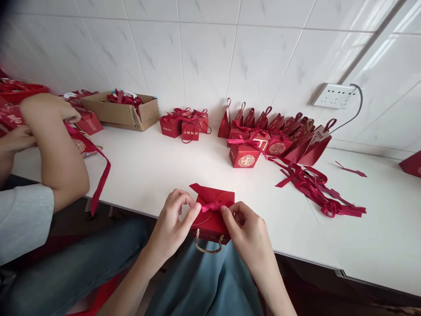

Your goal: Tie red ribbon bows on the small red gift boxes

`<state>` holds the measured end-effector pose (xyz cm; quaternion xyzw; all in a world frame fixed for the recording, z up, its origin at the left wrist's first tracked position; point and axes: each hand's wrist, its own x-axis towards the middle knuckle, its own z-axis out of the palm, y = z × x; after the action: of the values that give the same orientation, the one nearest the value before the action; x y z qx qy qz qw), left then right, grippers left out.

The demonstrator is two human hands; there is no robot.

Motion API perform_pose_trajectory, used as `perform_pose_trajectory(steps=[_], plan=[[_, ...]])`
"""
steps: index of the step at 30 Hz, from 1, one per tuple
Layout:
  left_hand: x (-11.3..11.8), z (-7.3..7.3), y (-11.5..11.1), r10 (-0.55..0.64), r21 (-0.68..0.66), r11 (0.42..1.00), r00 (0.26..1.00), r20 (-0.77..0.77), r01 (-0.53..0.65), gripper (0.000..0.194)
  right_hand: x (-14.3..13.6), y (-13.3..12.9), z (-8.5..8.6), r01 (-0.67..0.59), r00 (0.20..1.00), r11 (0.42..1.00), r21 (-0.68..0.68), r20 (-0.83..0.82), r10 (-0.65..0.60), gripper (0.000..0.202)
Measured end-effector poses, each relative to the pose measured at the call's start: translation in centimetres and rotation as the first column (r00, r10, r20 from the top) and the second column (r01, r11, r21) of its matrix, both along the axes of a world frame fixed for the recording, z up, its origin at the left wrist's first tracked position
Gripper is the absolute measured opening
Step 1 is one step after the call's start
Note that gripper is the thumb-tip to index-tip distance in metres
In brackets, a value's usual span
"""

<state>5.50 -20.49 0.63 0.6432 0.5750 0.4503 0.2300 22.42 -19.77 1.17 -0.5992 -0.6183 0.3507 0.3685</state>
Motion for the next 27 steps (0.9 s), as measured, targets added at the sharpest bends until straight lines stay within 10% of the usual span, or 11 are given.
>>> perform_pose_trajectory(steps=[27], plan=[[-0.6, -1.0, 0.8, -0.017, -0.272, 0.942, 0.84, 0.542, 0.195, 0.021, 1.0, 1.3, -0.9, -0.166, 0.877, 0.957, -0.238, -0.48, 0.033, 0.033]])
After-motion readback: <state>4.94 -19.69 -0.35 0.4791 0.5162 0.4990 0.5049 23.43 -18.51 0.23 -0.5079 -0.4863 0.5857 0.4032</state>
